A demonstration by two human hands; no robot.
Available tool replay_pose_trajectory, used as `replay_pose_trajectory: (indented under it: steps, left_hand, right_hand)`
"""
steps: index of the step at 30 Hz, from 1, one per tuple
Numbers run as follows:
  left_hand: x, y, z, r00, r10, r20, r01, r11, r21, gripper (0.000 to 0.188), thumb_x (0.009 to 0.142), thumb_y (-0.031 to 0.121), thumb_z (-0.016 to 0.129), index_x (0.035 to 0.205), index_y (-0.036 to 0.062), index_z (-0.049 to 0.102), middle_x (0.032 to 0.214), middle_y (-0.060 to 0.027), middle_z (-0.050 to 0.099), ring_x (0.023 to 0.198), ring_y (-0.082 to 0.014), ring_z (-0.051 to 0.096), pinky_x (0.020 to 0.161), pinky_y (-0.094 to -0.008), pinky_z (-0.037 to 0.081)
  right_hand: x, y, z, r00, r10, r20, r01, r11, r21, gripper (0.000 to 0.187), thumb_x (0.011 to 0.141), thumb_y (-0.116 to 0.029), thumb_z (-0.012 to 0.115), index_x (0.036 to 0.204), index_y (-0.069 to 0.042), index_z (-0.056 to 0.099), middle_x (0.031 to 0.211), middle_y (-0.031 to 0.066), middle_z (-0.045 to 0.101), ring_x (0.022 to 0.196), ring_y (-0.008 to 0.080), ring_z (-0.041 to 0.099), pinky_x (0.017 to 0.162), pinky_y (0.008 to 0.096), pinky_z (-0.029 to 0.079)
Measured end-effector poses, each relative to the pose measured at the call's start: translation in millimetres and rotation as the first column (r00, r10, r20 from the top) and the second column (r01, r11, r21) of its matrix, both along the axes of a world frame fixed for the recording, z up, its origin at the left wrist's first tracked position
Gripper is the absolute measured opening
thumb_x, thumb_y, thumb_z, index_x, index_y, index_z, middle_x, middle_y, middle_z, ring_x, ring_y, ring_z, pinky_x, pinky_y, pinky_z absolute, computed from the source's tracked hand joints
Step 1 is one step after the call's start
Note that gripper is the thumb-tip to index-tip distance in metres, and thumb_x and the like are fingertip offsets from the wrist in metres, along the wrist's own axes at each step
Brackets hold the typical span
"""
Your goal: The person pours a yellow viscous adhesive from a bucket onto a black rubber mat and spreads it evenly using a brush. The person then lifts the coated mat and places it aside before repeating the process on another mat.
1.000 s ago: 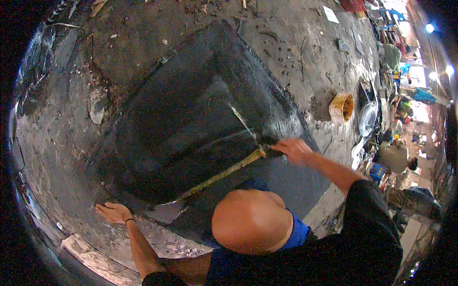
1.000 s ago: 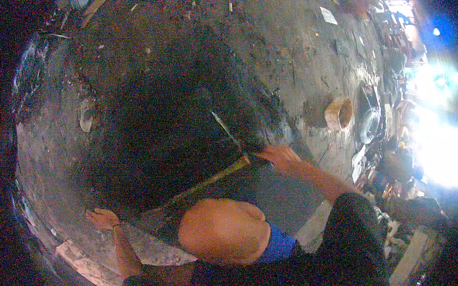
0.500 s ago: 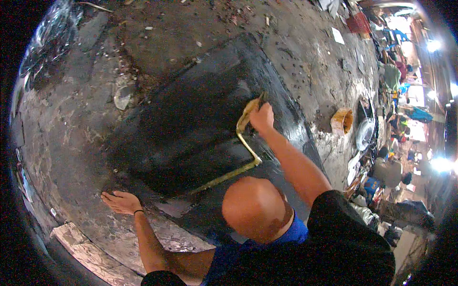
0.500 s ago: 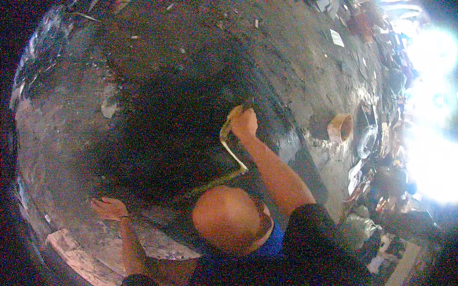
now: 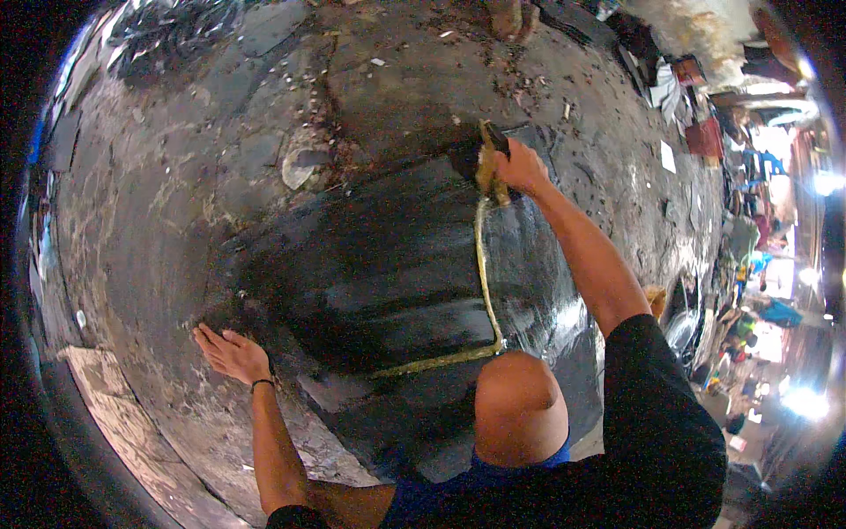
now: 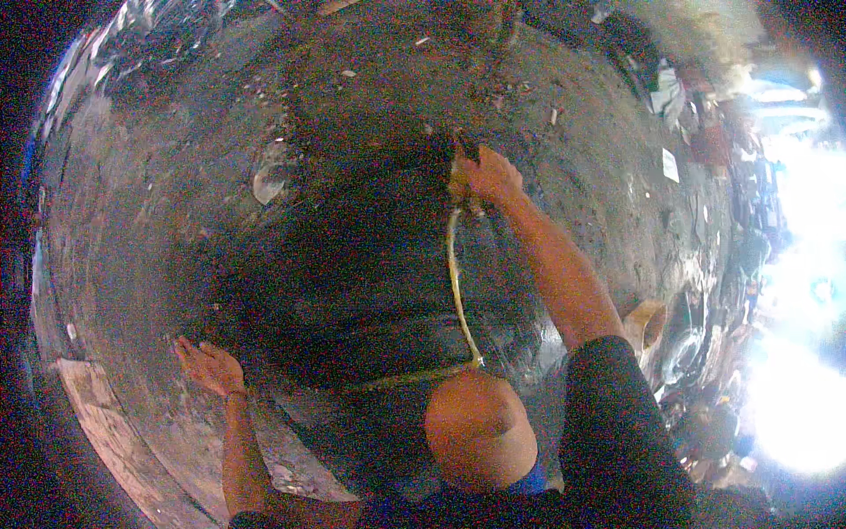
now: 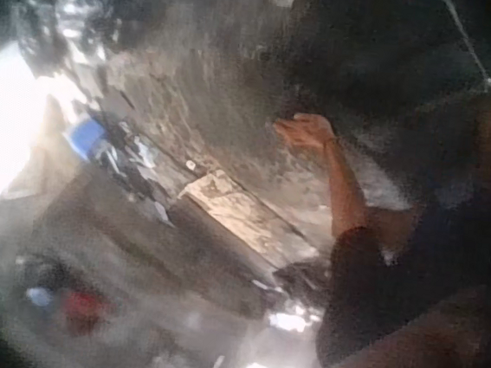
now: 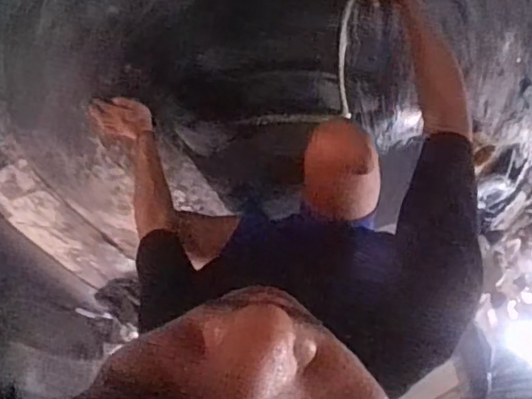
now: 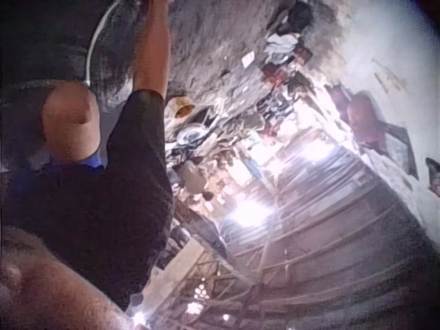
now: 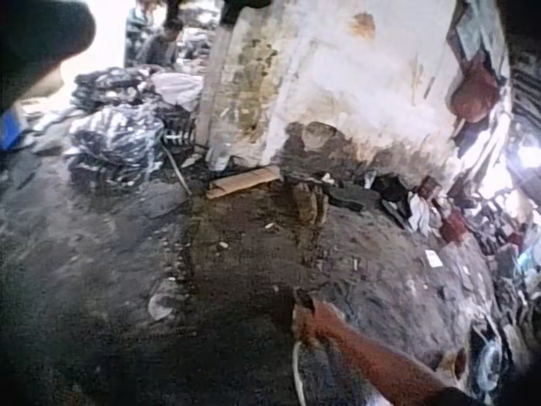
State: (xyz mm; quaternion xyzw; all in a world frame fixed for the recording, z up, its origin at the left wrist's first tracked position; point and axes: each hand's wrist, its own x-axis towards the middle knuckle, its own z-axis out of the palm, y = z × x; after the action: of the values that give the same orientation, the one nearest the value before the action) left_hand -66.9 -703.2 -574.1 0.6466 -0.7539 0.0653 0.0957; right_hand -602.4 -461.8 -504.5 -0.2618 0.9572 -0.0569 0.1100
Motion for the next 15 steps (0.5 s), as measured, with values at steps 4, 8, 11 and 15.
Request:
replay_pose_trajectory:
  steps: [4, 8, 11, 15]
  left_hand:
    - [-1.3, 1.6, 4.0, 0.996, -0.025, 0.084, 0.02, 0.998, 0.055, 0.048, 0.095, 0.021, 0.035, 0.141, 0.0088, 0.033, 0.148, -0.0088, 0.028, 0.135, -0.0277, 0.026, 0.109, -0.0449, 0.02]
    - [-1.3, -0.5, 5.5, 1.0, -0.001, 0.023, 0.001, 1.0, 0.015, 0.049, 0.093, 0.02, 0.036, 0.14, 0.0051, 0.033, 0.148, -0.0111, 0.027, 0.137, -0.0285, 0.024, 0.11, -0.0449, 0.018]
    - [-3.6, -1.7, 16.1, 0.997, 0.026, -0.071, -0.019, 0.995, 0.095, 0.05, 0.093, 0.02, 0.037, 0.139, 0.0027, 0.033, 0.147, -0.0133, 0.027, 0.137, -0.0284, 0.023, 0.111, -0.0446, 0.015]
    - [-0.2, -0.7, 23.0, 0.991, 0.035, -0.13, -0.019, 0.992, 0.121, 0.05, 0.092, 0.02, 0.038, 0.138, -0.0002, 0.034, 0.147, -0.0149, 0.027, 0.138, -0.0277, 0.021, 0.112, -0.0441, 0.014]
  right_hand:
    - [51.6, -27.5, 27.2, 0.989, 0.132, 0.068, -0.141, 0.978, 0.152, 0.046, 0.089, -0.045, 0.043, 0.107, -0.003, 0.054, 0.104, 0.0185, 0.062, 0.096, 0.0403, 0.059, 0.081, 0.0513, 0.047]
    - [132.7, -86.4, 14.6, 0.957, 0.281, 0.07, -0.283, 0.959, 0.029, 0.043, 0.09, -0.043, 0.043, 0.102, -0.003, 0.055, 0.097, 0.0202, 0.063, 0.089, 0.0401, 0.061, 0.076, 0.0528, 0.049]
    - [203.9, -140.8, 5.4, 0.927, 0.359, 0.103, -0.364, 0.931, 0.026, 0.04, 0.091, -0.041, 0.043, 0.101, -0.004, 0.055, 0.093, 0.0207, 0.063, 0.084, 0.04, 0.063, 0.072, 0.0508, 0.052]
    - [285.3, -208.4, 17.9, 0.87, 0.406, 0.28, -0.423, 0.906, 0.0, 0.036, 0.09, -0.033, 0.044, 0.105, -0.001, 0.051, 0.098, 0.0221, 0.06, 0.087, 0.0423, 0.06, 0.077, 0.0519, 0.047]
